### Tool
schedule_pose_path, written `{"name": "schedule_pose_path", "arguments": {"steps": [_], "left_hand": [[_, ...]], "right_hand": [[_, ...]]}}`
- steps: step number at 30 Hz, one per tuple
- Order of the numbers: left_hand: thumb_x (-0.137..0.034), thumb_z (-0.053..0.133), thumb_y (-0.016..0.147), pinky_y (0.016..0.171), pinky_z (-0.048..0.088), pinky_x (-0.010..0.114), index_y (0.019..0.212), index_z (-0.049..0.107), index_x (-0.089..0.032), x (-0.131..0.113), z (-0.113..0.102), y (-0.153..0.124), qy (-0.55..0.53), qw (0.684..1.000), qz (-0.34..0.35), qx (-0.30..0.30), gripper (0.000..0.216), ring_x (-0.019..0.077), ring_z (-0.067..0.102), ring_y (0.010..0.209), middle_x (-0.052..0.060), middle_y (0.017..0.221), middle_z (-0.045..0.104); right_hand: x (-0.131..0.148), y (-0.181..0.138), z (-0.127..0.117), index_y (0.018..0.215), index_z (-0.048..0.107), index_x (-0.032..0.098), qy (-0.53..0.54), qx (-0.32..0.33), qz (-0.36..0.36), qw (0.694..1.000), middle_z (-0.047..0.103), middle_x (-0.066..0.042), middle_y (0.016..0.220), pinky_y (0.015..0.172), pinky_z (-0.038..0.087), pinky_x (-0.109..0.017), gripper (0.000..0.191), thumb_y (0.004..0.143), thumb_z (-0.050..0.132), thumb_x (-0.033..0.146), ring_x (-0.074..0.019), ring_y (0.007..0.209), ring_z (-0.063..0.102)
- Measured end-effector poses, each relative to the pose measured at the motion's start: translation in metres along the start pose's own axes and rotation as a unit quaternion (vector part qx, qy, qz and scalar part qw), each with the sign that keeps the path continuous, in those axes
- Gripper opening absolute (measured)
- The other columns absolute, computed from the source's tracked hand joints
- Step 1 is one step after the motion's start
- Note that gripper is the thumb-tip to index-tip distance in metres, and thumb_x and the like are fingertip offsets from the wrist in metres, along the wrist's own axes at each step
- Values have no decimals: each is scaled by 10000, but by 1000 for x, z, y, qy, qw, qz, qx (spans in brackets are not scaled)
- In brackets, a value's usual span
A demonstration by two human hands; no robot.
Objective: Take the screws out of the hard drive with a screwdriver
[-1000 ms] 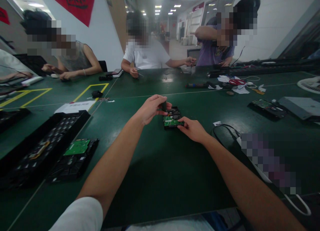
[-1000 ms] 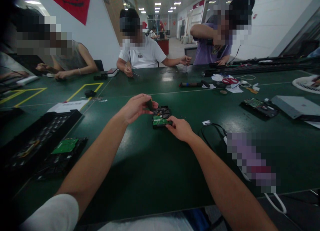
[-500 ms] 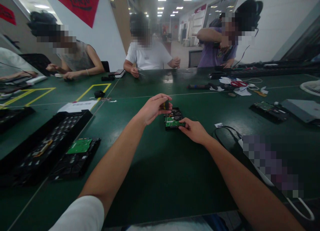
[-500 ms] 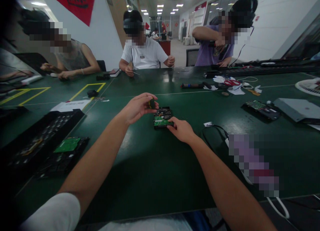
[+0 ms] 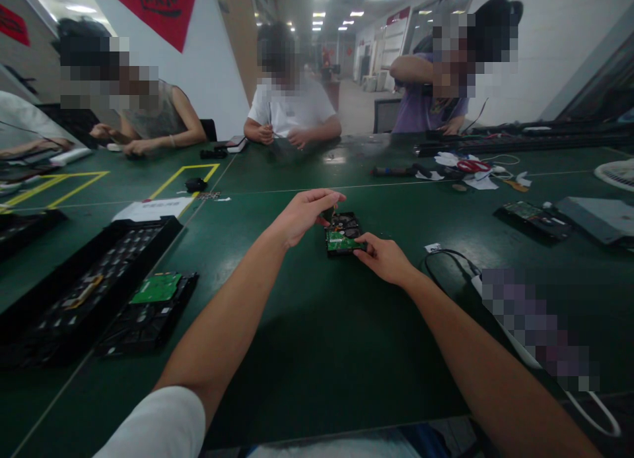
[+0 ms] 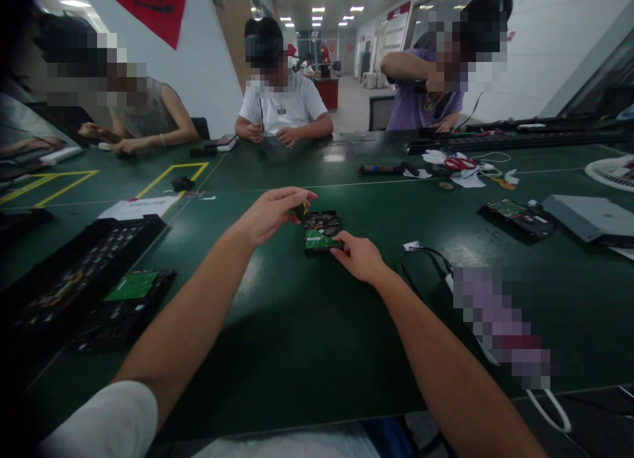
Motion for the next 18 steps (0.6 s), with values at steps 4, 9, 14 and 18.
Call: {"name": "schedule_pose_path", "arguments": {"steps": [4, 9, 14, 18], "left_hand": [[-395, 711, 905, 606, 488, 239, 1075, 730, -176, -2, 3, -2, -13, 1000, -14, 9, 278, 179, 655, 865, 85, 969, 709], [-319, 715, 895, 629, 535, 271, 1016, 596, -193, -4, 5, -5, -58, 998, -32, -12, 211, 192, 701, 869, 90, 1028, 715], [-308, 664, 904, 625, 542, 264, 948, 641, -179, -5, 6, -5, -51, 998, -23, 9, 138, 188, 682, 885, 84, 1024, 690], [-334, 639, 908, 596, 520, 240, 945, 730, -164, -4, 4, -2, -31, 999, -8, 22, 197, 187, 662, 878, 90, 963, 686]], "right_hand": [[-1, 0, 1, 1268, 627, 260, 1, -3, -2, 1000, 699, 12, 813, 627, 383, -292, 294, 1017, 613, 410, -173, 696, 630], [0, -1, 1, 1275, 626, 259, -6, -5, -7, 1000, 700, 8, 820, 622, 380, -293, 299, 1021, 607, 415, -174, 701, 631], [0, 0, 0, 1277, 622, 259, -7, -4, -4, 1000, 698, 11, 811, 620, 382, -299, 298, 1024, 605, 416, -173, 692, 630], [1, 0, -1, 1280, 620, 265, -2, 1, -1, 1000, 696, 19, 804, 616, 382, -296, 299, 1024, 604, 419, -170, 692, 630]]}}
Point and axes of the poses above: each hand's wrist, its own y-axis towards the middle knuckle, its own z-axis out of the palm, x = y × z, the point moved 5 cm from there along y, towards the middle knuckle
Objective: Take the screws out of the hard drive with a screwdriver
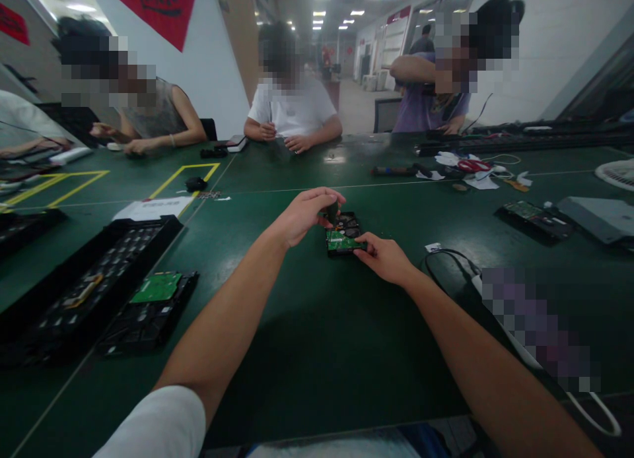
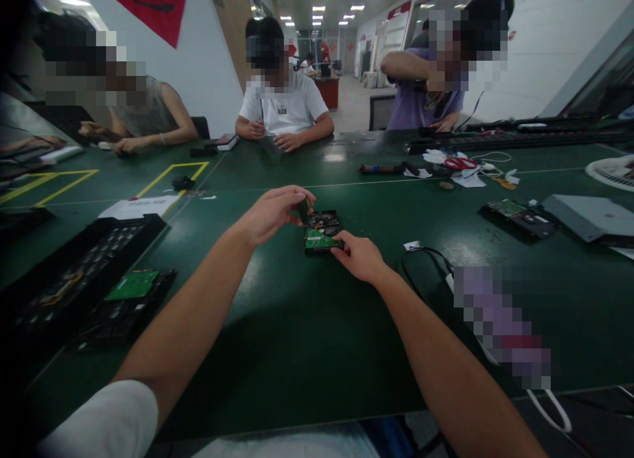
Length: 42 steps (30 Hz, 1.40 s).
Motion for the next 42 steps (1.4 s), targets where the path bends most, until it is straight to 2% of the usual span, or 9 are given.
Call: {"name": "schedule_pose_path", "arguments": {"steps": [5, 11, 15, 18, 24, 29, 35, 38, 42], "left_hand": [[-300, 613, 922, 646, 554, 269, 1035, 709, -181, 3, 1, 1, -50, 999, -17, 13, 190, 187, 691, 849, 92, 952, 725], [-316, 611, 937, 662, 564, 274, 991, 674, -173, 4, 2, 2, -72, 997, -17, 6, 166, 186, 698, 856, 96, 963, 724], [-440, 695, 921, 644, 524, 242, 952, 659, -170, 5, 1, 2, -36, 999, -3, 0, 274, 169, 671, 854, 86, 966, 711], [-468, 752, 878, 632, 486, 227, 941, 677, -175, 4, 0, 2, 11, 1000, 13, -5, 309, 146, 628, 822, 62, 954, 690], [-451, 682, 918, 624, 469, 229, 1040, 758, -197, 0, -3, 1, 100, 994, 43, -34, 292, 154, 585, 846, 53, 981, 672], [-372, 708, 905, 631, 509, 235, 1124, 693, -193, 2, 1, 1, 40, 999, 17, -13, 284, 164, 626, 858, 62, 968, 673], [-269, 635, 910, 692, 593, 321, 1041, 640, -183, 7, -2, 3, -70, 997, -22, -20, 156, 216, 689, 923, 92, 963, 711], [-276, 629, 907, 712, 602, 327, 990, 673, -172, 7, -2, 4, -78, 997, -15, -15, 140, 217, 679, 956, 95, 980, 697], [-356, 695, 893, 678, 570, 274, 927, 706, -175, 3, -1, 2, -46, 999, 1, -23, 185, 192, 635, 941, 70, 953, 656]], "right_hand": [[0, -1, 0, 1272, 628, 264, -1, -2, 2, 1000, 703, 15, 816, 616, 380, -294, 292, 1027, 603, 419, -169, 699, 630], [0, -1, 0, 1285, 627, 263, -1, -2, 4, 1000, 702, 16, 820, 623, 384, -284, 299, 1025, 617, 410, -164, 697, 628], [0, 0, 0, 1280, 629, 255, -4, 1, 10, 1000, 705, 14, 820, 612, 372, -277, 293, 1020, 627, 389, -161, 699, 627], [0, 0, 1, 1272, 634, 257, -1, -3, 6, 1000, 704, 16, 812, 608, 370, -280, 290, 1018, 628, 398, -162, 690, 624], [-3, 0, 2, 1276, 636, 259, 5, -4, 2, 1000, 701, 16, 799, 612, 374, -284, 296, 1023, 616, 412, -165, 685, 621], [-2, 0, 1, 1285, 630, 252, 5, -2, 1, 1000, 695, 17, 791, 609, 368, -285, 302, 1024, 616, 405, -164, 678, 618], [-1, 0, 0, 1292, 629, 258, 5, 2, 6, 1000, 711, 6, 832, 611, 371, -287, 305, 1024, 618, 403, -167, 701, 628], [0, -1, -1, 1290, 629, 262, 3, 2, 10, 1000, 712, 5, 835, 609, 368, -285, 304, 1020, 625, 402, -166, 703, 627], [0, -1, -1, 1286, 625, 260, 4, 4, 10, 1000, 705, 12, 805, 604, 365, -284, 295, 1024, 618, 394, -165, 681, 620]]}}
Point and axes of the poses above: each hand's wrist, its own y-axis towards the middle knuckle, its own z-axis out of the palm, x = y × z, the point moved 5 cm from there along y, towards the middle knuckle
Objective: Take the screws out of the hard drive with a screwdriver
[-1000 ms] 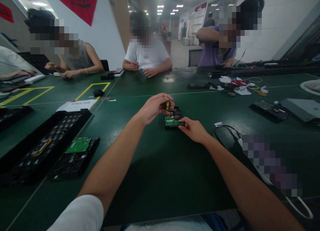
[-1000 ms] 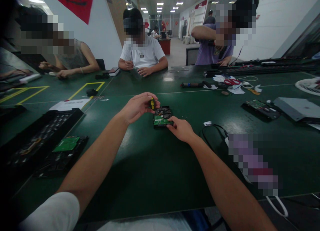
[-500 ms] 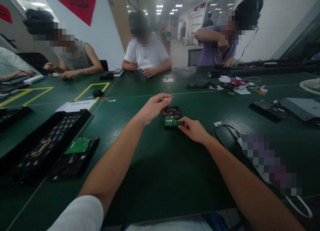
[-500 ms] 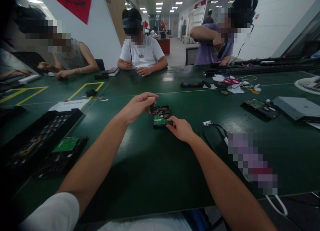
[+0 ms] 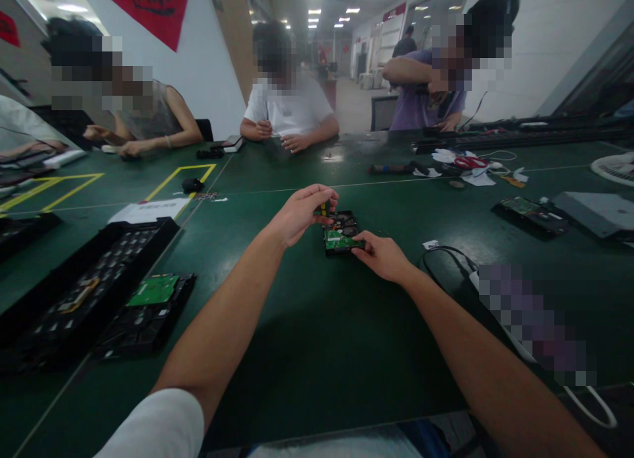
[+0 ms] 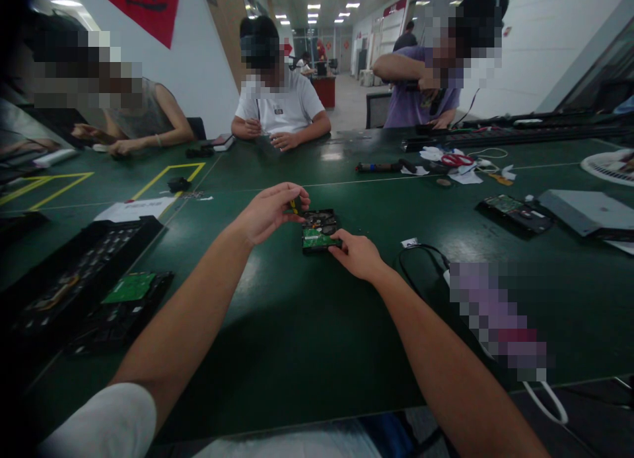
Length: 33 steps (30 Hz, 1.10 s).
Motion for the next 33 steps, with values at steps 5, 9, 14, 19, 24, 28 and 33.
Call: {"name": "schedule_pose_path", "arguments": {"steps": [5, 9, 14, 19, 24, 28, 33], "left_hand": [[-405, 754, 874, 659, 517, 231, 1023, 769, -175, -2, 1, -2, 43, 999, 9, 4, 274, 153, 592, 875, 52, 946, 633], [-409, 747, 892, 676, 527, 243, 1136, 757, -183, 2, -2, -1, 41, 999, 7, 17, 333, 162, 613, 894, 58, 952, 649], [-369, 743, 893, 743, 584, 315, 1107, 674, -189, 5, 2, -1, 1, 1000, -19, 24, 289, 201, 673, 945, 82, 991, 700], [-297, 690, 899, 736, 607, 342, 1021, 618, -196, 2, 0, -1, -36, 999, -33, -7, 173, 224, 693, 970, 84, 962, 714], [-274, 649, 870, 680, 595, 288, 929, 713, -174, -4, -4, -2, -1, 1000, -17, -9, 133, 200, 642, 934, 79, 955, 660], [-288, 635, 870, 639, 572, 266, 970, 753, -162, -5, -6, -2, 8, 1000, -19, -15, 199, 191, 624, 886, 83, 925, 651], [-261, 624, 884, 717, 612, 335, 1026, 698, -185, 0, -4, 0, -39, 999, -28, 7, 177, 207, 670, 919, 74, 919, 682]], "right_hand": [[1, 0, 0, 1260, 630, 255, -2, -8, -5, 1000, 706, 14, 794, 619, 370, -285, 271, 1021, 620, 380, -166, 678, 621], [1, 0, 0, 1254, 632, 256, -3, -11, -7, 1000, 704, 12, 795, 629, 376, -287, 270, 1017, 622, 382, -170, 687, 627], [-1, 0, 1, 1269, 623, 255, 2, -7, -15, 1000, 703, 14, 807, 626, 376, -289, 282, 1022, 613, 391, -167, 692, 625], [-1, 0, 0, 1281, 622, 261, 0, -3, -10, 1000, 707, 10, 820, 628, 383, -294, 295, 1022, 613, 402, -168, 696, 625], [0, 0, -1, 1287, 629, 271, 1, 0, 3, 1000, 712, 6, 824, 621, 386, -294, 302, 1020, 612, 414, -172, 700, 627], [-2, 1, 1, 1280, 637, 269, 2, 0, 3, 1000, 710, 7, 827, 613, 373, -287, 301, 1016, 624, 414, -168, 705, 625], [-3, 1, 1, 1267, 637, 262, -3, -6, -6, 1000, 686, 16, 803, 618, 367, -285, 292, 1021, 618, 417, -163, 691, 614]]}}
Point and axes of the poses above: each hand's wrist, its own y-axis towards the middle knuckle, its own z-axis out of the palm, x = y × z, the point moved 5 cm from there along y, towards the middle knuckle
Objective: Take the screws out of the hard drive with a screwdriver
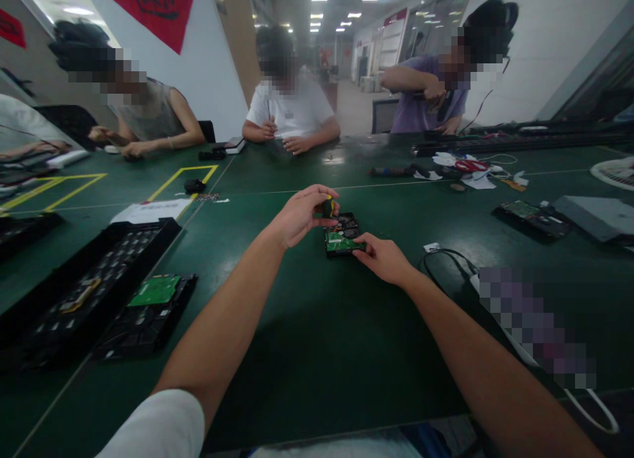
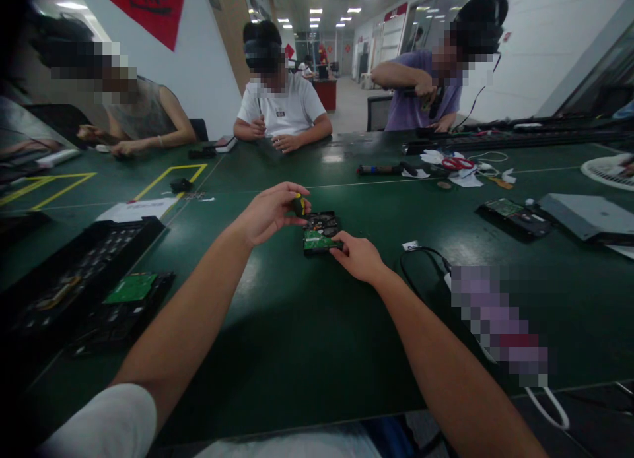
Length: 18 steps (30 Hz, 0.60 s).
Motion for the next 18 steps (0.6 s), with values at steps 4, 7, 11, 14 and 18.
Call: {"name": "schedule_pose_path", "arguments": {"steps": [4, 7, 11, 14, 18], "left_hand": [[-346, 658, 923, 748, 611, 338, 960, 679, -173, 2, 1, 1, -13, 1000, 14, -11, 179, 199, 662, 926, 70, 917, 661], [-435, 724, 899, 684, 565, 268, 897, 682, -175, 1, 1, 0, 29, 999, 22, -25, 263, 176, 631, 884, 60, 906, 642], [-434, 752, 879, 619, 489, 212, 905, 740, -173, -1, 0, -1, 87, 995, 34, -23, 263, 142, 586, 834, 54, 946, 638], [-432, 736, 889, 627, 484, 218, 989, 776, -178, 0, 0, -1, 102, 994, 32, -14, 276, 149, 590, 858, 63, 989, 650], [-432, 741, 887, 632, 497, 236, 1059, 738, -181, 1, 2, -2, 82, 997, 17, -2, 305, 163, 621, 859, 65, 959, 668]], "right_hand": [[1, 0, 0, 1281, 627, 258, 6, 6, 2, 1000, 683, 20, 805, 623, 381, -287, 297, 1026, 607, 410, -160, 679, 616], [0, -1, 0, 1287, 627, 257, 8, 6, 4, 1000, 687, 19, 800, 619, 384, -289, 306, 1024, 610, 412, -163, 679, 618], [0, -1, -1, 1283, 630, 262, 11, 1, 0, 1000, 696, 19, 801, 622, 381, -287, 297, 1028, 606, 412, -164, 684, 622], [2, -1, -2, 1272, 631, 260, 6, 1, -5, 1000, 698, 19, 798, 619, 374, -287, 288, 1024, 614, 406, -165, 686, 622], [3, -1, -2, 1273, 627, 259, 0, 2, -3, 1000, 699, 18, 797, 621, 374, -289, 288, 1026, 612, 406, -167, 688, 624]]}}
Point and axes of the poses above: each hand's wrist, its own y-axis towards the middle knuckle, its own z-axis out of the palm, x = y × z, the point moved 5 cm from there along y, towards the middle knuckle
